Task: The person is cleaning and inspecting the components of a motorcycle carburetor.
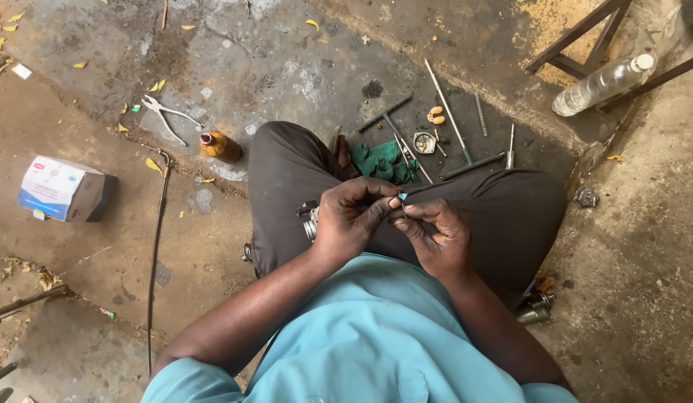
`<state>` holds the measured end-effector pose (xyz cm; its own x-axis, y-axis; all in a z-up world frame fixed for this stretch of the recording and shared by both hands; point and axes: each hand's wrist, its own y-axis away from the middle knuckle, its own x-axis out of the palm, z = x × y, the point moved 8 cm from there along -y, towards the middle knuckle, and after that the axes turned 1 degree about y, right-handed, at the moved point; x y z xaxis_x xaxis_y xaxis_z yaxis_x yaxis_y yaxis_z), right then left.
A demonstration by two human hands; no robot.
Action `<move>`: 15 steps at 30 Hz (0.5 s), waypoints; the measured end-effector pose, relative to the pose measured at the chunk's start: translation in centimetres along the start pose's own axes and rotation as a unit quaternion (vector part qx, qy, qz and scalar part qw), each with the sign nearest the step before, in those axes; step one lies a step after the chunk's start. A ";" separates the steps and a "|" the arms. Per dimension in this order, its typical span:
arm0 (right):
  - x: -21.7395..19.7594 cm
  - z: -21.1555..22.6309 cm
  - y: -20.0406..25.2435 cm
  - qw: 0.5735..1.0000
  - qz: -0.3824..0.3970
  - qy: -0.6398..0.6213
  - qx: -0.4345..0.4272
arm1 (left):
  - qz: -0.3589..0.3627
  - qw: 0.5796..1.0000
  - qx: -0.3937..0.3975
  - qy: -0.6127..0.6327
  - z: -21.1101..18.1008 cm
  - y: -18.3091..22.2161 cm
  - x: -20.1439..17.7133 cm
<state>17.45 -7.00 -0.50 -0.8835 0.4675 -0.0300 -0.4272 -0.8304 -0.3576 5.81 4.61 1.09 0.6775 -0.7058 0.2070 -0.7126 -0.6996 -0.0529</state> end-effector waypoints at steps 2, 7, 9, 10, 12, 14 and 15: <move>-0.1 0.3 0.0 0.998 -0.002 0.069 -0.005 | 0.003 0.997 0.036 -0.063 -0.8 0.0 -0.1; 0.6 3.1 -1.0 0.995 -0.003 0.077 -0.069 | 0.038 0.987 0.068 -0.143 -2.4 0.1 0.3; 0.9 3.9 -1.3 0.992 -0.007 0.091 -0.089 | 0.053 0.983 0.073 -0.160 -2.6 0.1 0.5; 0.8 3.7 -1.4 0.997 -0.022 0.030 -0.062 | 0.065 0.981 0.072 -0.167 -2.6 0.1 0.7; 0.3 3.0 -1.2 0.998 -0.037 -0.030 -0.035 | 0.078 0.979 0.071 -0.174 -2.8 0.1 1.0; -0.2 1.8 -0.5 0.999 -0.039 -0.020 -0.013 | 0.099 0.981 0.054 -0.161 -2.8 0.2 1.2; -0.3 1.9 -0.6 0.999 -0.039 -0.019 -0.012 | 0.099 0.981 0.053 -0.161 -2.9 0.2 1.1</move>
<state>17.63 -7.21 1.46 -0.8549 0.5176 0.0345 -0.4902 -0.7843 -0.3803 5.89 4.02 4.14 0.5624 -0.8158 -0.1349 -0.8245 -0.5409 -0.1660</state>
